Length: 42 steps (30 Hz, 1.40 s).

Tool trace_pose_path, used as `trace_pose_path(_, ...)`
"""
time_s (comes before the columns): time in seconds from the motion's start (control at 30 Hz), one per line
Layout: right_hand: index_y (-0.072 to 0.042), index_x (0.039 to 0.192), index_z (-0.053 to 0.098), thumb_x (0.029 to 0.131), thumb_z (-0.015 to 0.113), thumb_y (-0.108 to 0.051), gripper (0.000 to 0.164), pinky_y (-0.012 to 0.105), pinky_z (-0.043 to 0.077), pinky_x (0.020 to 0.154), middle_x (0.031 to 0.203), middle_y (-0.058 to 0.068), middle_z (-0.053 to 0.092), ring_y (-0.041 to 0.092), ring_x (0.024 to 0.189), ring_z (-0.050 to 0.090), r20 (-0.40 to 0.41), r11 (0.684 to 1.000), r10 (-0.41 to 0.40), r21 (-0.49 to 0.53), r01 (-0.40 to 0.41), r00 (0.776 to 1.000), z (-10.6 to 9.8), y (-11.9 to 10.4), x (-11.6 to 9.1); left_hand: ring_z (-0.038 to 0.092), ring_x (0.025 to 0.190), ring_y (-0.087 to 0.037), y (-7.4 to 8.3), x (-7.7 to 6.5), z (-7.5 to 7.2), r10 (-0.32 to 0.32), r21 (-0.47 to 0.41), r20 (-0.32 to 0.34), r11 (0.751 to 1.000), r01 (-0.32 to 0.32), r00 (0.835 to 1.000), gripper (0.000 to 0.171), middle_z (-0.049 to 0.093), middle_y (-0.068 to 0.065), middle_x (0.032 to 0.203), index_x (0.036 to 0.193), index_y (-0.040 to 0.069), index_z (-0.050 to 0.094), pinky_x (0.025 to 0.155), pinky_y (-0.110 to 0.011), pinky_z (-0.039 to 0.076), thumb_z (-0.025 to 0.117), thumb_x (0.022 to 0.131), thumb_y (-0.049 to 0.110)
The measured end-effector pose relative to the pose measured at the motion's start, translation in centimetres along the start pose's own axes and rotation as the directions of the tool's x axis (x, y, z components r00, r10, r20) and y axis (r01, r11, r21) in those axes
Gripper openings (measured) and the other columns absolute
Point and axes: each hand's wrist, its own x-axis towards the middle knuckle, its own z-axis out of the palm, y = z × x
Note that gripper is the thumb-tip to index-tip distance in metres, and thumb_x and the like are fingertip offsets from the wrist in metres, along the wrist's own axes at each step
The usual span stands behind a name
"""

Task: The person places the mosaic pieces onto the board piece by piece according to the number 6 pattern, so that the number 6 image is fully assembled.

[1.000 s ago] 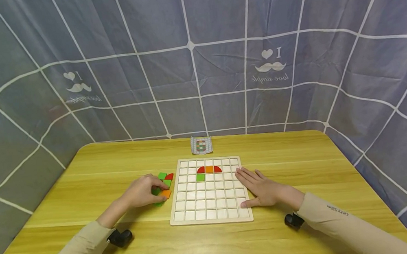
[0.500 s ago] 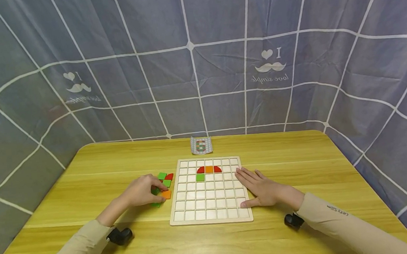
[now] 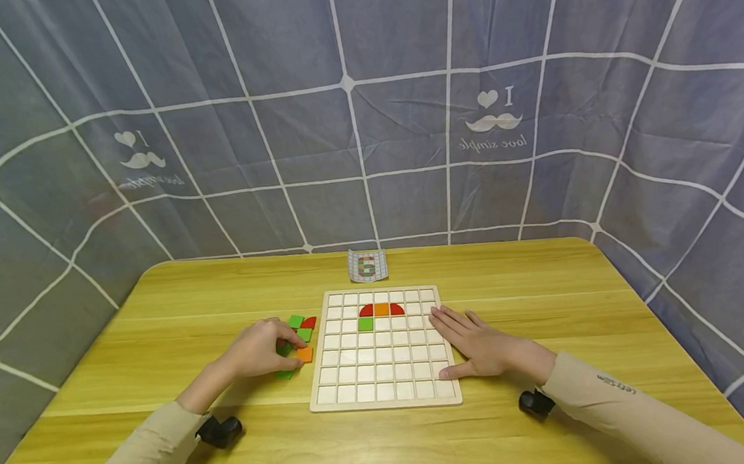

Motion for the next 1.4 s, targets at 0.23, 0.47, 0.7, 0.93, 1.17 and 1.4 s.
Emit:
trace_pose_path(0.23, 0.002, 0.153, 0.011, 0.092, 0.052, -0.055, 0.093, 0.062, 0.014, 0.114, 0.161, 0.021, 0.006, 0.040, 0.147, 0.008, 0.002, 1.000, 0.002, 0.003, -0.002, 1.000, 0.0, -0.1, 0.0, 0.054, 0.073, -0.005, 0.1, 0.1, -0.1, 0.003, -0.013, -0.025, 1.000, -0.003, 1.000, 0.021, 0.072, 0.006, 0.088, 0.090, 0.015, 0.078, 0.061, -0.018, 0.043, 0.080, 0.071, 0.026)
trace_pose_path(0.47, 0.002, 0.153, 0.010, 0.092, 0.052, -0.055, 0.093, 0.062, 0.014, 0.114, 0.161, 0.020, 0.005, 0.041, 0.147, 0.008, 0.001, 1.000, 0.000, 0.000, 0.000, 1.000, 0.0, 0.0, -0.1, 0.049, 0.070, -0.004, 0.5, 0.5, -0.2, -0.015, -0.003, -0.034, 1.000, 0.015, 0.999, 0.022, 0.070, 0.007, 0.086, 0.090, 0.018, 0.078, 0.059, -0.019, 0.041, 0.080, 0.071, 0.029)
trace_pose_path(0.7, 0.001, 0.153, 0.010, 0.092, 0.051, -0.056, 0.093, 0.062, 0.013, 0.114, 0.161, 0.020, 0.005, 0.040, 0.147, 0.007, 0.005, 1.000, 0.001, 0.000, -0.001, 1.000, 0.1, 0.0, 0.0, 0.059, 0.082, -0.011, 1.4, 1.3, -0.2, 0.010, 0.008, -0.051, 1.000, -0.010, 0.999, 0.021, 0.073, 0.005, 0.094, 0.090, 0.020, 0.078, 0.063, -0.021, 0.044, 0.079, 0.072, 0.029)
trace_pose_path(0.93, 0.001, 0.153, 0.009, 0.092, 0.052, -0.055, 0.093, 0.062, 0.012, 0.114, 0.161, 0.020, 0.004, 0.040, 0.148, 0.006, 0.009, 1.000, 0.003, 0.008, -0.003, 1.000, -0.1, 0.0, 0.0, 0.061, 0.084, -0.011, 2.5, 2.4, -0.1, 0.017, 0.007, -0.043, 1.000, -0.017, 0.999, 0.022, 0.073, 0.002, 0.100, 0.090, 0.021, 0.078, 0.063, -0.021, 0.044, 0.079, 0.072, 0.033)
trace_pose_path(1.17, 0.001, 0.153, 0.010, 0.092, 0.053, -0.055, 0.093, 0.062, 0.012, 0.114, 0.161, 0.020, 0.005, 0.040, 0.148, 0.007, 0.012, 1.000, 0.010, 0.007, -0.011, 1.000, -0.1, 0.0, 0.0, 0.061, 0.083, -0.012, 3.5, 3.7, 0.1, 0.056, -0.006, -0.051, 0.998, -0.056, 0.997, 0.021, 0.073, 0.005, 0.094, 0.090, 0.018, 0.078, 0.063, -0.021, 0.043, 0.077, 0.071, 0.028)
trace_pose_path(1.4, 0.001, 0.153, 0.010, 0.092, 0.052, -0.055, 0.093, 0.062, 0.012, 0.114, 0.161, 0.019, 0.005, 0.039, 0.148, 0.007, 0.011, 1.000, 0.009, 0.003, -0.010, 1.000, -0.2, -0.1, 0.0, 0.052, 0.074, -0.006, 4.5, 4.9, 0.5, 0.051, 0.013, -0.036, 0.999, -0.050, 0.998, 0.020, 0.073, 0.007, 0.095, 0.089, 0.021, 0.078, 0.059, -0.020, 0.041, 0.077, 0.071, 0.030)
